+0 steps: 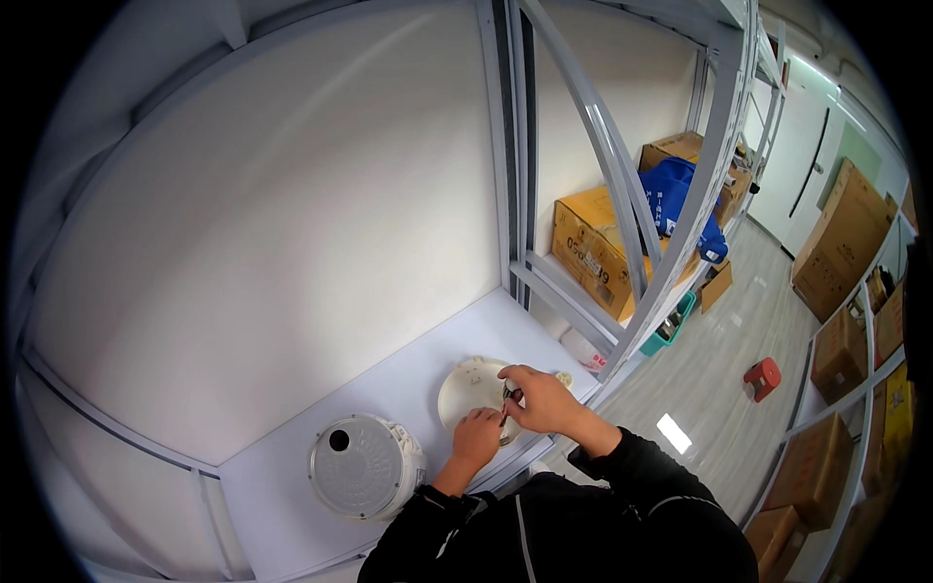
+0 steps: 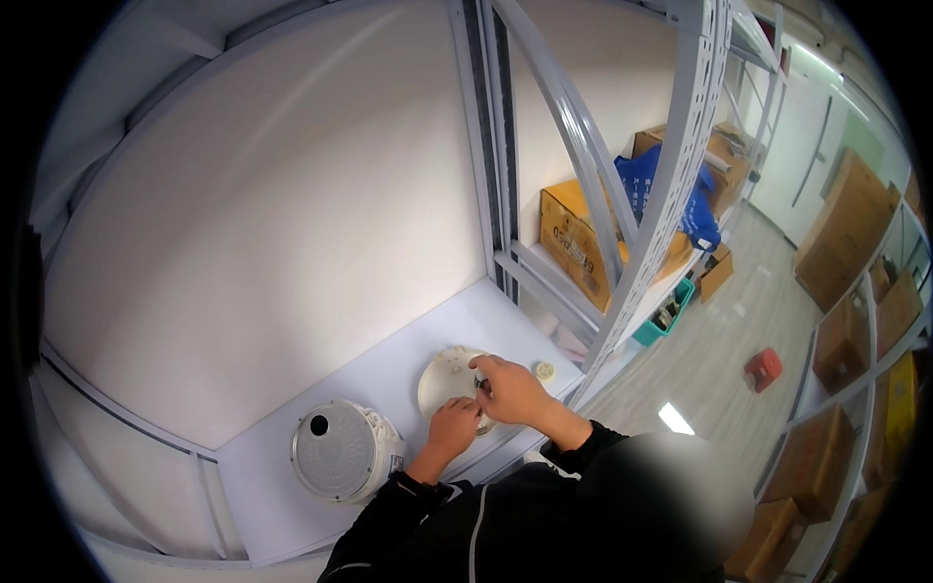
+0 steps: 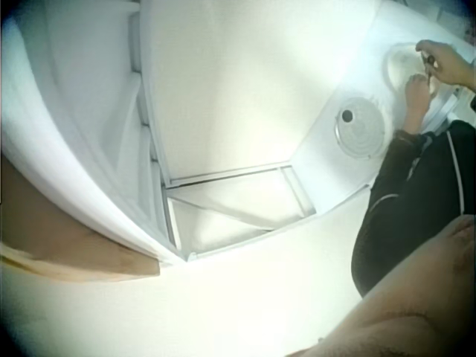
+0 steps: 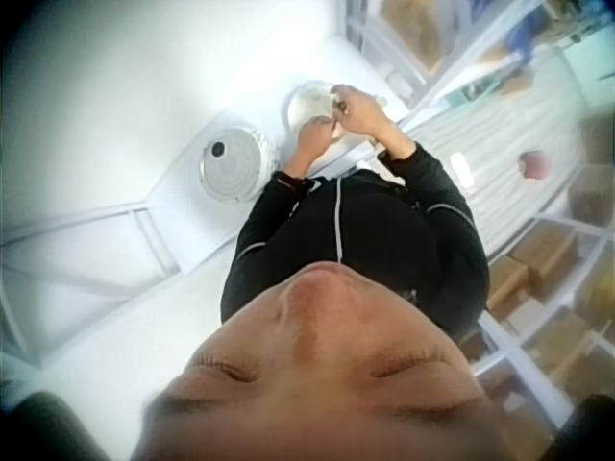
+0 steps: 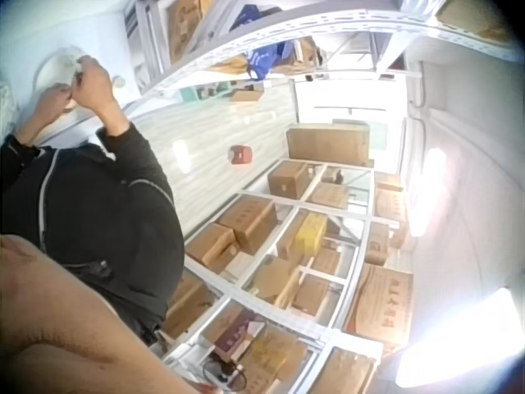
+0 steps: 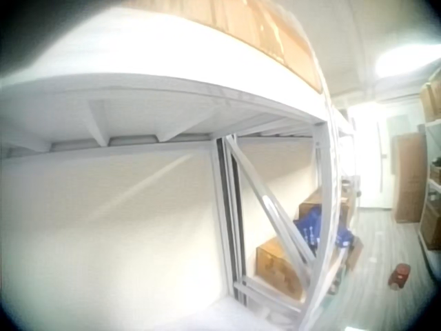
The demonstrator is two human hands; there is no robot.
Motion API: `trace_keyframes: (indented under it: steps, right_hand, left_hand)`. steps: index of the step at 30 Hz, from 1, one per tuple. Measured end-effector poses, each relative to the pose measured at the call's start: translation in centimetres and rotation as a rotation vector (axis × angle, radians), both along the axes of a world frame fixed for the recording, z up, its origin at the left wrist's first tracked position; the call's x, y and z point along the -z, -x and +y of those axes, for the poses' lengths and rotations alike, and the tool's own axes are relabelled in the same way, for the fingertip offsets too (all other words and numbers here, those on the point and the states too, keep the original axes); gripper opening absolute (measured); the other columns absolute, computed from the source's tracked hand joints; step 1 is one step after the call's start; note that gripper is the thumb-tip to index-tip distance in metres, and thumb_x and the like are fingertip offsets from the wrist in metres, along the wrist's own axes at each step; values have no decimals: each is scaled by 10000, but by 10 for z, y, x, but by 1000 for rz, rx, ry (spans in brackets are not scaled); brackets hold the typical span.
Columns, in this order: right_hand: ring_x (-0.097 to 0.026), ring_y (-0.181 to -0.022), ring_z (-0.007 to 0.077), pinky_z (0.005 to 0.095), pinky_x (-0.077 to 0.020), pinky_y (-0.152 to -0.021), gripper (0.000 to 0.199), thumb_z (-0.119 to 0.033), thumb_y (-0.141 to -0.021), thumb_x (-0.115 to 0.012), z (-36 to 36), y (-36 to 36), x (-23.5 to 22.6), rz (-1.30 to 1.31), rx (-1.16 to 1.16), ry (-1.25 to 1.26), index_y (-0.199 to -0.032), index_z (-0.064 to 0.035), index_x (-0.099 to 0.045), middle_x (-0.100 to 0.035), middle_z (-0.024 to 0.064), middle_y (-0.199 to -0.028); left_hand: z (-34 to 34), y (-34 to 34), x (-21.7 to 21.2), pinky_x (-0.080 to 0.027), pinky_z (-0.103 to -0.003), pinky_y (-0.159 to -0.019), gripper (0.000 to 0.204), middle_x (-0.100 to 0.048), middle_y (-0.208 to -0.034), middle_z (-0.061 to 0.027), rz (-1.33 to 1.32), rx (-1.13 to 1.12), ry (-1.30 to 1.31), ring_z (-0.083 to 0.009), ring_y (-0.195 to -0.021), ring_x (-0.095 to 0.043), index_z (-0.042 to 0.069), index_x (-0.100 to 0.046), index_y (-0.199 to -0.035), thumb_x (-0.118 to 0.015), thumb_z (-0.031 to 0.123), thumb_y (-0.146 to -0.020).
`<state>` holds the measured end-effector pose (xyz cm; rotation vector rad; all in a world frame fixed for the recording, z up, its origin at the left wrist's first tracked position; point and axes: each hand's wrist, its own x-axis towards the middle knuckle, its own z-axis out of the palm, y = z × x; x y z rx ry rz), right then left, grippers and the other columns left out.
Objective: The person uses a screwdriver to remove screws from the lid of a white appliance, then removes the lid and places it on the shelf. The person continues to remove screws from the appliance body.
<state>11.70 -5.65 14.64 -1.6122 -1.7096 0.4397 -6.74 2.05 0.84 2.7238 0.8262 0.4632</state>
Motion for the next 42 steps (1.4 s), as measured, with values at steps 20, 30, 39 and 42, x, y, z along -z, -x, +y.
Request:
trace_keyframes:
  steps: [20,30,39,42]
  right_hand:
    - [-701,-903,384,456,-563,-797,428,-138,-840,-792,-3,1,-3,-45,-70,-96,-1243,-59,-673,-717,166,-947]
    - [-688,-894,359,439,-554,-784,403,-126,-858,-810,-24,-17,-16,-25,74,-188,-1236,-65,-682,-717,158,-996]
    - [-657,-859,350,410,-531,-749,403,-155,-859,-860,-37,-32,-32,69,154,-273,-1200,-50,-675,-712,152,-972]
    - [-652,-845,339,410,-527,-740,403,-158,-857,-863,-39,-35,-24,26,139,-324,-1198,-56,-672,-708,146,-963]
  left_hand:
    - [-3,-8,12,-566,-536,-887,166,-702,-994,-110,-49,-22,-81,-327,-1000,-718,45,-710,-949,-613,179,-969]
    - [-8,-19,7,-590,-463,-785,126,-691,-991,-106,10,-53,-164,-315,-950,-713,50,-709,-885,-625,143,-865]
    - [-6,-17,8,-618,-409,-738,108,-657,-1023,-100,105,-42,-226,-303,-1004,-642,43,-728,-860,-673,132,-833]
    - [-4,-17,6,-624,-405,-719,108,-659,-1007,-93,164,-44,-212,-299,-999,-647,48,-745,-846,-689,141,-839]
